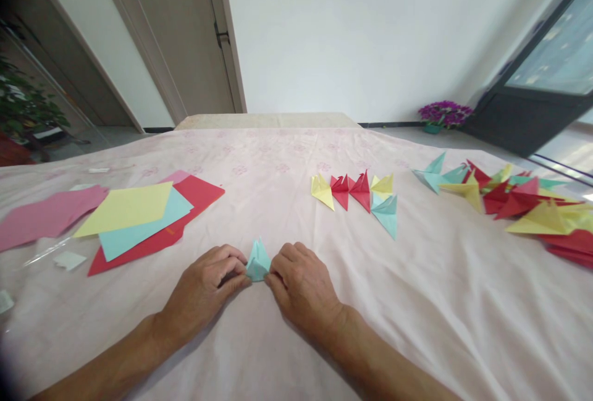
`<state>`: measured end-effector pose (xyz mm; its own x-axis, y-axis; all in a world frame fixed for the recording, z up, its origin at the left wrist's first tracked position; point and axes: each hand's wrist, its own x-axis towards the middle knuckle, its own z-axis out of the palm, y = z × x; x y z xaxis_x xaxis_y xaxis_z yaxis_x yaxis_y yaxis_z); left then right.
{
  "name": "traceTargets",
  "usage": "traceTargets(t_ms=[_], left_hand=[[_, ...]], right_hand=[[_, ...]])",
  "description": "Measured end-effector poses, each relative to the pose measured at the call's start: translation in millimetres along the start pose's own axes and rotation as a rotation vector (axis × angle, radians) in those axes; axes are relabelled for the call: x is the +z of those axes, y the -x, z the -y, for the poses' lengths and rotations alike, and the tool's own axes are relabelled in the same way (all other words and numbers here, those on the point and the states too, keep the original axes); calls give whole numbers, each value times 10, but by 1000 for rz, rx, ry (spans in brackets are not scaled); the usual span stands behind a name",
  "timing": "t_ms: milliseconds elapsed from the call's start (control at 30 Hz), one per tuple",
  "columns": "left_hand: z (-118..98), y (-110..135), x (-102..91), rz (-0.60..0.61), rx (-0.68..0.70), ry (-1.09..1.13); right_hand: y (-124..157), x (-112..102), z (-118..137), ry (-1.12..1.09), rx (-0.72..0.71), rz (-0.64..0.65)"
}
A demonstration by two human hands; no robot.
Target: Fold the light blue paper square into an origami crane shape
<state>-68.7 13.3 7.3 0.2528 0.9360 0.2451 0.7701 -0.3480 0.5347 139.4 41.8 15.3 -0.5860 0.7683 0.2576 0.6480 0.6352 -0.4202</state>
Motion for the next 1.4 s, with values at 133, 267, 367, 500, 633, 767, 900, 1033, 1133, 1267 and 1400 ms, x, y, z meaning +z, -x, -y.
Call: traceTargets(t_ms=[133, 267, 367, 500, 633, 767, 900, 1033, 1133, 1267, 1400], left_hand=[[-10, -13, 11, 4, -12, -81], [-21, -28, 27, 16, -21, -156], [-33, -39, 30, 27, -21, -207], [-43, -53, 32, 38, -25, -235], [-51, -76, 28, 37, -33, -250], [-66, -99, 15, 37, -46, -242], [-60, -109, 14, 32, -79, -183], [-47, -97, 22, -13, -67, -172], [-50, -74, 31, -66, -10, -226], [-43, -39, 56, -127, 121, -295], [-19, -22, 82, -135, 233, -328]], right_hand=[[-19, 33, -17, 51, 13, 16], [-38, 59, 12, 137, 4, 18], [-59, 68, 35, 196, 5, 30], [-74, 72, 43, 207, 16, 30], [-61, 79, 37, 203, 26, 0], [-47, 82, 30, 174, 59, -21], [-45, 79, 23, 120, 81, -24], [-48, 64, 25, 87, 72, -4], [-52, 53, 42, 117, 43, 38], [-54, 53, 62, 168, 25, 59], [-56, 58, 63, 184, 20, 58]])
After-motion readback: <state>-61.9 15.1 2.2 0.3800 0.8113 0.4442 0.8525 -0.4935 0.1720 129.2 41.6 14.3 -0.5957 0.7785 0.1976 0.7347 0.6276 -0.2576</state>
